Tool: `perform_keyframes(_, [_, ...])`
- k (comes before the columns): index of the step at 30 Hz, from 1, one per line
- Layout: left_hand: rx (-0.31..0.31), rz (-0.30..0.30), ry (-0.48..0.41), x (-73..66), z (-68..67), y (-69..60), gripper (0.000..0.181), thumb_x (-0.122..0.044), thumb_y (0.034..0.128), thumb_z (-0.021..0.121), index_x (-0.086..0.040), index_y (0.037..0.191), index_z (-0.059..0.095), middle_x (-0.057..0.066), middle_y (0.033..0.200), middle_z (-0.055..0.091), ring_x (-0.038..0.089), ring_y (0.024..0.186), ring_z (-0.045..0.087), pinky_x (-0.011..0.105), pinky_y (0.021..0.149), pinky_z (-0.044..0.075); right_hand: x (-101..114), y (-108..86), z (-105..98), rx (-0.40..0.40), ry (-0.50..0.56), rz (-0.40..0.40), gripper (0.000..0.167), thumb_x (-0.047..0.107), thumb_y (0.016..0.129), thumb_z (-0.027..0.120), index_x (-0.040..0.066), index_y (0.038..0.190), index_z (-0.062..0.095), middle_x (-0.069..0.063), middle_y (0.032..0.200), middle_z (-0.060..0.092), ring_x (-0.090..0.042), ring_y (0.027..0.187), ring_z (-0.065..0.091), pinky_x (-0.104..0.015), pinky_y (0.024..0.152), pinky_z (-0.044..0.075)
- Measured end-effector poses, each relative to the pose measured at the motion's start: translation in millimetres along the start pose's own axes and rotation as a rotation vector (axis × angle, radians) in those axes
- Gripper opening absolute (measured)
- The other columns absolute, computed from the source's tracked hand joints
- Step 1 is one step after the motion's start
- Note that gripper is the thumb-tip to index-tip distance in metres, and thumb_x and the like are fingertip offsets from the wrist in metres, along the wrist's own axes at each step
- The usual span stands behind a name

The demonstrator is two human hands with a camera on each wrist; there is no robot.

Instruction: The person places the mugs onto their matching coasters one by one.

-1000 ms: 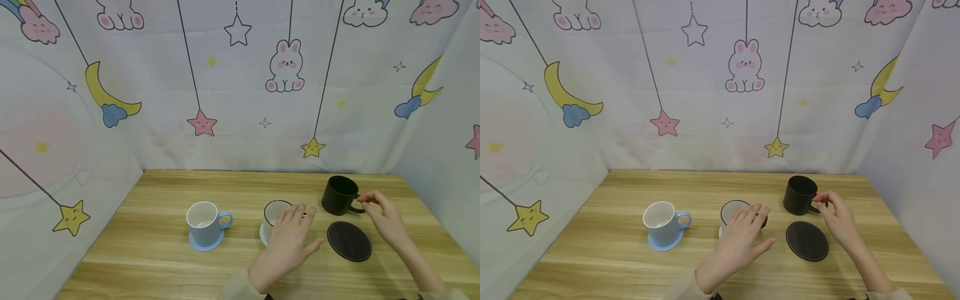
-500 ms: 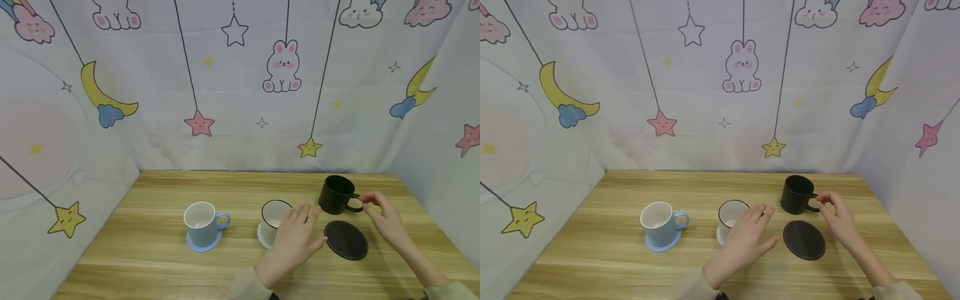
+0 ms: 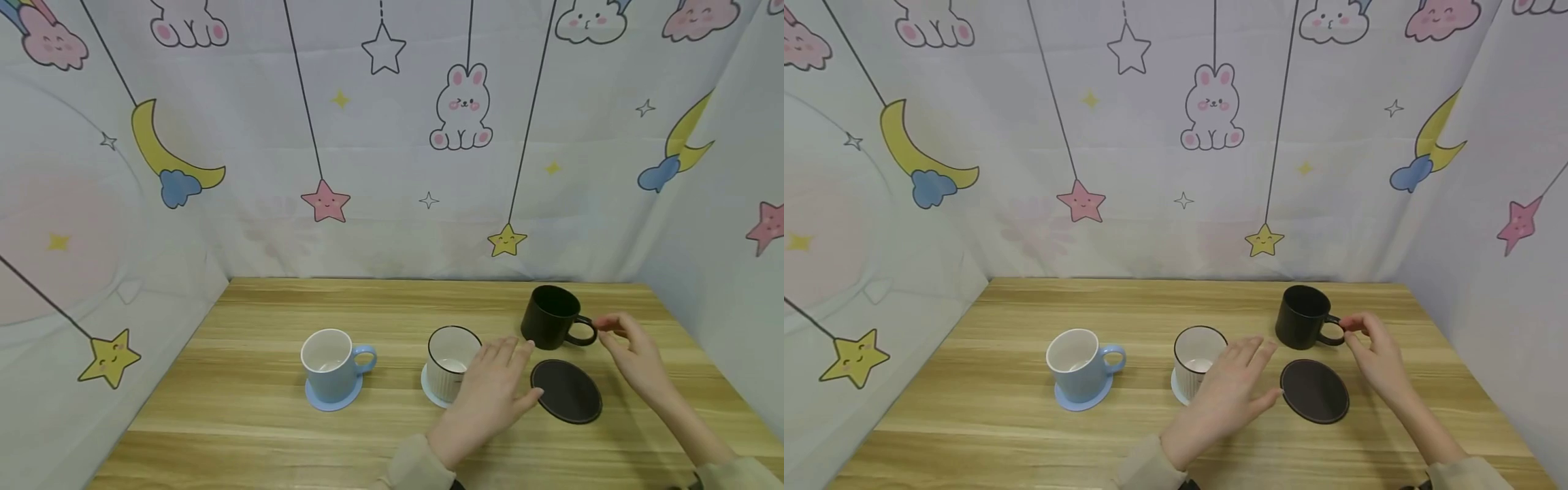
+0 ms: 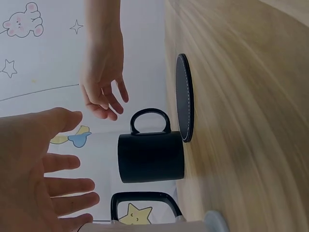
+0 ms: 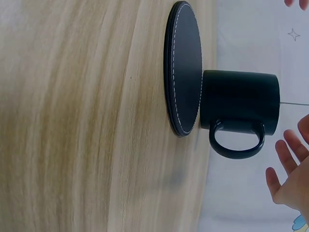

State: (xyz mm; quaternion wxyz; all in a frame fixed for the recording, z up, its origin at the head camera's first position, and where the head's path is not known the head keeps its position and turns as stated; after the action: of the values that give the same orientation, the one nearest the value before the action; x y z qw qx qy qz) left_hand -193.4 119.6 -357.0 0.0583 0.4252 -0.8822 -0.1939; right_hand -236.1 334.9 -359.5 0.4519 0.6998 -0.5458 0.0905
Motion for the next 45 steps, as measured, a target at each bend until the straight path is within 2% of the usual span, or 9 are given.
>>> perform_keyframes(6, [0.003,-0.001,-0.015,-1.7,3.2,0.8,0.062,-0.053,0.0932,0.053,-0.018,0.144,0.043,0.003,0.14,0.053,0.017,0.13,0.051,0.034,0.111,0.04,-4,3.3,3,-0.002,-0.007,0.0,0.015,-0.004,0.092,0.055,-0.005,0.106,0.059,0.029,0.098,0.051,0.017,0.093,0.045,-0.004,0.081,0.032])
perform_keyframes(13, [-0.049,-0.005,-0.012,-4.6,4.6,3.4,0.06,-0.051,0.0918,0.057,-0.019,0.142,0.045,0.002,0.136,0.055,0.016,0.128,0.052,0.035,0.11,0.041,-7,5.1,5,0.013,-0.018,0.017,0.016,-0.002,0.093,0.055,-0.004,0.109,0.058,0.029,0.099,0.051,0.017,0.093,0.045,-0.004,0.079,0.032])
perform_keyframes(18, [-0.081,0.002,-0.011,-8.6,5.5,5.1,0.06,-0.05,0.0899,0.06,-0.018,0.139,0.048,0.002,0.133,0.057,0.016,0.125,0.054,0.034,0.108,0.043,-7,6.3,6,0.023,-0.014,0.04,0.016,0.002,0.095,0.053,-0.005,0.109,0.057,0.024,0.1,0.052,0.016,0.093,0.045,-0.006,0.08,0.034])
perform_keyframes(23, [-0.047,-0.013,-0.037,-10.7,10.6,6.8,0.06,-0.05,0.0909,0.058,-0.019,0.14,0.046,0.001,0.135,0.055,0.015,0.127,0.054,0.034,0.108,0.043,-13,8.1,7,0.027,-0.003,0.093,0.019,0.006,0.098,0.051,-0.005,0.113,0.054,0.019,0.101,0.053,0.014,0.094,0.045,-0.007,0.079,0.034])
perform_keyframes(29, [-0.005,-0.029,-0.086,-11.2,17.6,7.2,0.059,-0.049,0.0929,0.056,-0.02,0.143,0.043,0.002,0.14,0.053,0.017,0.131,0.051,0.036,0.112,0.039,-27,9.7,6,0.016,0.019,0.165,0.026,0.01,0.099,0.049,-0.007,0.119,0.05,0.027,0.102,0.048,0.016,0.094,0.042,-0.005,0.077,0.034])
perform_keyframes(39, [-0.006,0.017,-0.074,-18.7,20.7,10.3,0.057,-0.048,0.0941,0.055,-0.02,0.142,0.044,0.001,0.14,0.052,0.014,0.133,0.048,0.032,0.113,0.037,-32,12.0,9,0.021,0.033,0.206,0.03,0.012,0.099,0.048,-0.008,0.121,0.047,0.026,0.102,0.046,0.017,0.092,0.042,-0.006,0.075,0.034])
perform_keyframes(45, [-0.046,0.036,-0.053,-22.5,21.0,11.6,0.057,-0.048,0.0928,0.057,-0.018,0.14,0.046,0.001,0.136,0.054,0.014,0.128,0.052,0.029,0.11,0.041,-34,14.0,15,0.026,0.033,0.209,0.031,0.012,0.099,0.049,-0.008,0.122,0.047,0.02,0.105,0.047,0.016,0.092,0.042,-0.005,0.075,0.035])
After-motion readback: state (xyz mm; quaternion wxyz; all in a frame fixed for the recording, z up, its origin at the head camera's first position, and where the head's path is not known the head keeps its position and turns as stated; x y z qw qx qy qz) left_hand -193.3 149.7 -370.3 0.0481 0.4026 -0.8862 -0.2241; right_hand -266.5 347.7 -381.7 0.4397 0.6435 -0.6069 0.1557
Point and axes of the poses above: each hand's wrist, its own y-axis towards the middle knuckle, its own z-axis out of the palm, x = y × z, the point moved 9 cm from there along y, towards the middle knuckle
